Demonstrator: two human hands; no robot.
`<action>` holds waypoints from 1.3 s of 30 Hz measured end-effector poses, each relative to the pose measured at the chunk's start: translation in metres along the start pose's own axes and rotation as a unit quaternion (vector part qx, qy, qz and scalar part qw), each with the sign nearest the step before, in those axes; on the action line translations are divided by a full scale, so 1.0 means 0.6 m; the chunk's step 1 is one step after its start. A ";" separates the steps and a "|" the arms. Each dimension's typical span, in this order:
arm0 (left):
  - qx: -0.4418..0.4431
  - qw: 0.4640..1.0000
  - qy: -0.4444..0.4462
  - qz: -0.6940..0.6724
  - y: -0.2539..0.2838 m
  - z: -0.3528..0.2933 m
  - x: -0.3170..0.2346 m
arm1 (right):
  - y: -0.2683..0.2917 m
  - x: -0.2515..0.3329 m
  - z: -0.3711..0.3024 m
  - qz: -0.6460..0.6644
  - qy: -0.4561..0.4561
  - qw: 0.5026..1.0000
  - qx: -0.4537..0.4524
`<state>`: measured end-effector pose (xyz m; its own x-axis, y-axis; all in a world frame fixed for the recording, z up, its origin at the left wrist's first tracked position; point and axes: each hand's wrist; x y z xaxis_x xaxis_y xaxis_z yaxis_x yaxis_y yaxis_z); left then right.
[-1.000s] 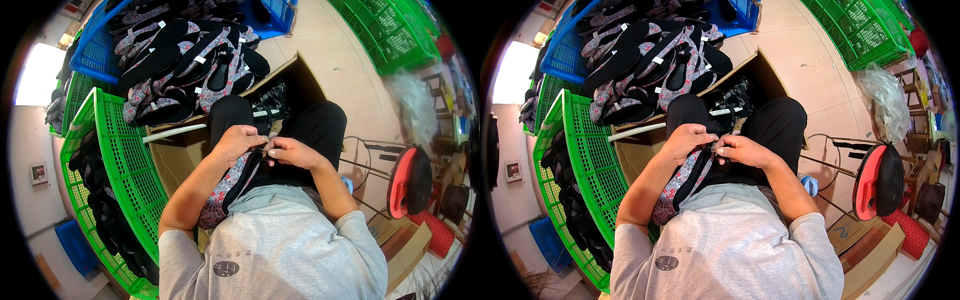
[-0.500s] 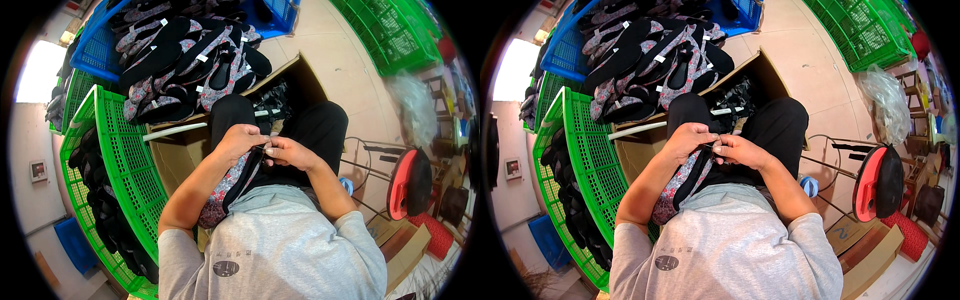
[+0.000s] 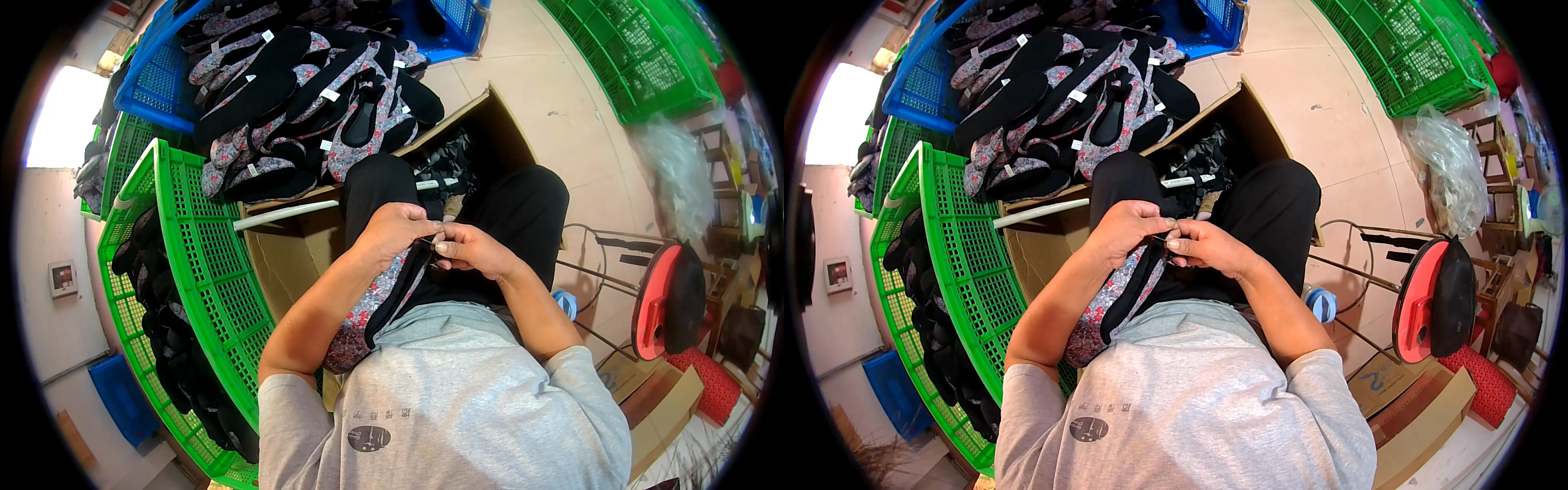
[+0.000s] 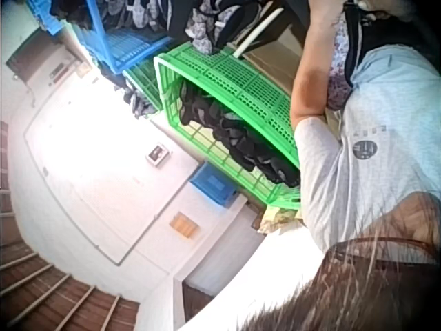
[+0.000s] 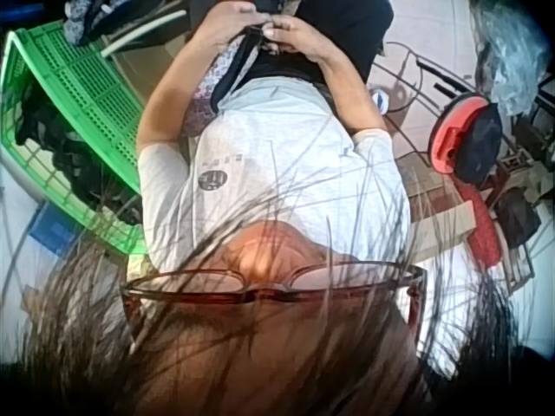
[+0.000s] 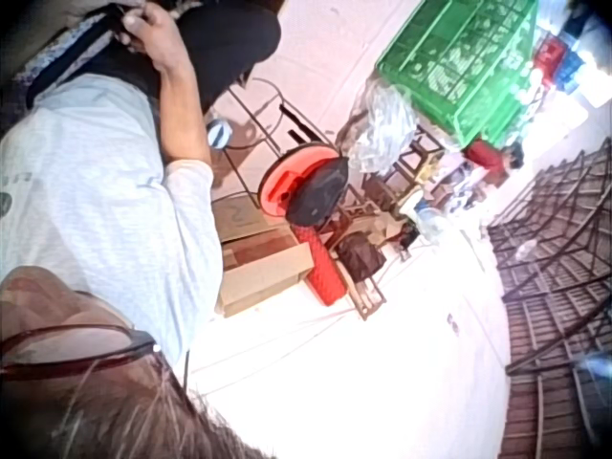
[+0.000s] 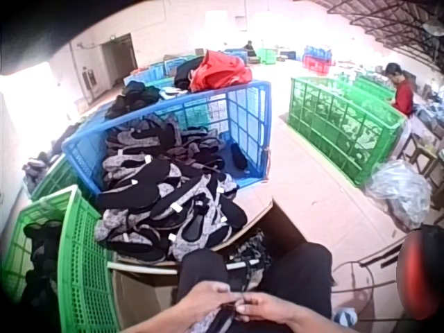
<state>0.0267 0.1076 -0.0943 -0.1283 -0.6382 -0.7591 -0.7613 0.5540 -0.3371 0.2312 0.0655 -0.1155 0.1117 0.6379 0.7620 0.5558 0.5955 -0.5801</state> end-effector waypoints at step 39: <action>-0.026 0.862 -0.219 0.456 -0.020 -0.090 -0.004 | -0.047 -0.102 0.012 0.171 0.192 0.965 -0.057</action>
<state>0.0015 0.0736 -0.0582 -0.4445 0.3200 -0.8367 -0.5003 0.6861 0.5281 0.2025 0.0135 -0.1477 0.5890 0.5467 0.5951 0.5165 0.3117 -0.7976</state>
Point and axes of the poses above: each hand's wrist, its own z-axis towards the middle knuckle, its own y-axis out of the back of the hand, x = y × z, and after that the axes turned 14 degrees about x, right-handed
